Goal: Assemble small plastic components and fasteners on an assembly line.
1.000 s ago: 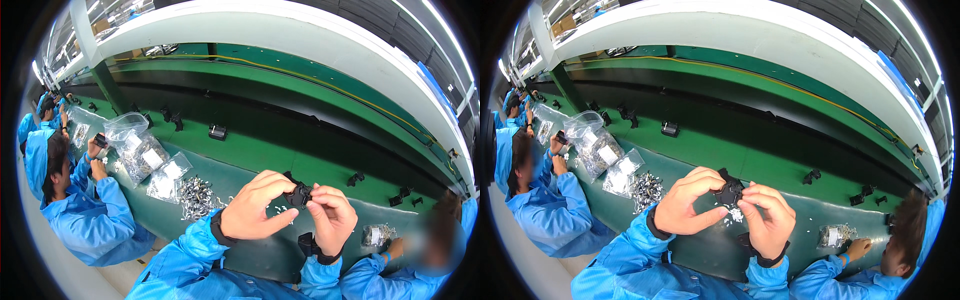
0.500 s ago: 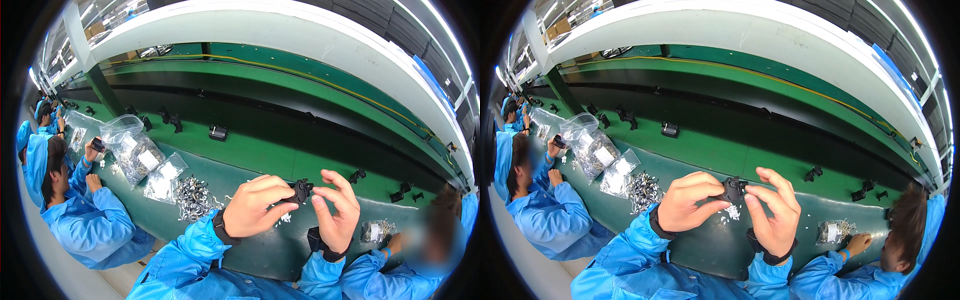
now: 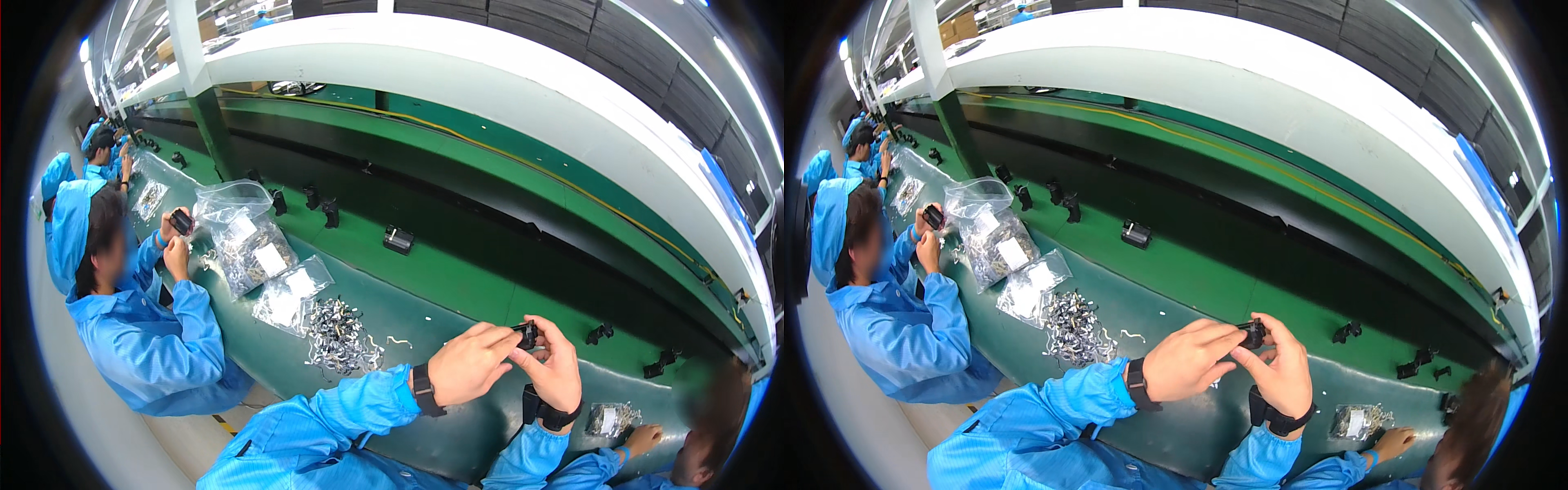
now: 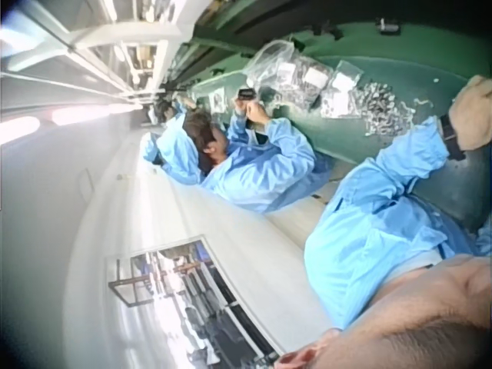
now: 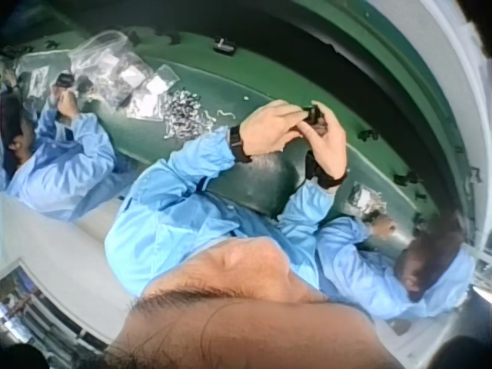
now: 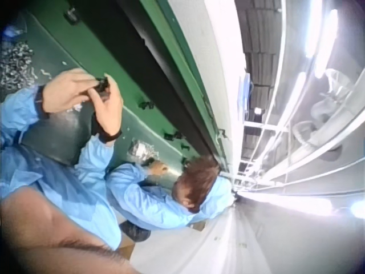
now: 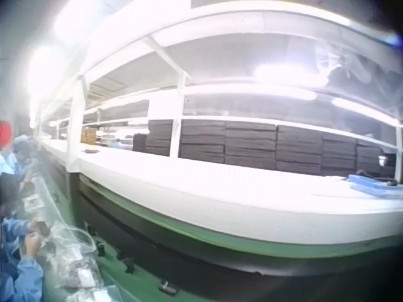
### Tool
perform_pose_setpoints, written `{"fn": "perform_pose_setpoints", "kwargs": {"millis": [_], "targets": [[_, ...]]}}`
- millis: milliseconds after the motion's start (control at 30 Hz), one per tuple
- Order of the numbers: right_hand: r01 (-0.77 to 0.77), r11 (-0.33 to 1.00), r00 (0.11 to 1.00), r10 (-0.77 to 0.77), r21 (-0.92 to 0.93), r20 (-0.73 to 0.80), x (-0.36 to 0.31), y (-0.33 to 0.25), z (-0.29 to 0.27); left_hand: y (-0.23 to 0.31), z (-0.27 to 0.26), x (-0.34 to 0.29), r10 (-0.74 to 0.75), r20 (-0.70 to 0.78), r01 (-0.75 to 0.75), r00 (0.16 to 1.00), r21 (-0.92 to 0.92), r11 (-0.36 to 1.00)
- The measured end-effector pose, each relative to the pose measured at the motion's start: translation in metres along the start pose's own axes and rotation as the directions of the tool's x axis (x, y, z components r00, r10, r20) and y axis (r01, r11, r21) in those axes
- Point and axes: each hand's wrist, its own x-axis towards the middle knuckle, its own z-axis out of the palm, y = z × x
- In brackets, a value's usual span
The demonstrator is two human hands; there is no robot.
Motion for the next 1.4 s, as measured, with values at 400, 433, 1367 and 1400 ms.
{"fn": "perform_pose_setpoints", "kwargs": {"millis": [400, 433, 1367, 1400], "targets": [[0.070, 0.839, 0.990, -0.126, -0.539, -0.069, 0.126, 0.085, 0.034, 0.053, -0.025, -0.021, 0.259, 0.124, -0.218, 0.958, -0.272, 0.937], [0.075, 0.837, 0.990, -0.128, -0.542, -0.062, 0.137, 0.097, 0.036, 0.054, -0.023, -0.026, 0.255, 0.118, -0.216, 0.960, -0.270, 0.938], [0.150, 0.969, 0.915, -0.062, -0.196, 0.398, 0.026, 0.032, 0.174, 0.099, 0.004, -0.072, 0.438, 0.262, -0.302, 0.860, -0.431, 0.850], [0.203, 0.934, 0.933, -0.094, -0.293, 0.346, 0.026, 0.037, 0.181, 0.099, 0.007, -0.071, 0.451, 0.287, -0.317, 0.845, -0.412, 0.855]]}}
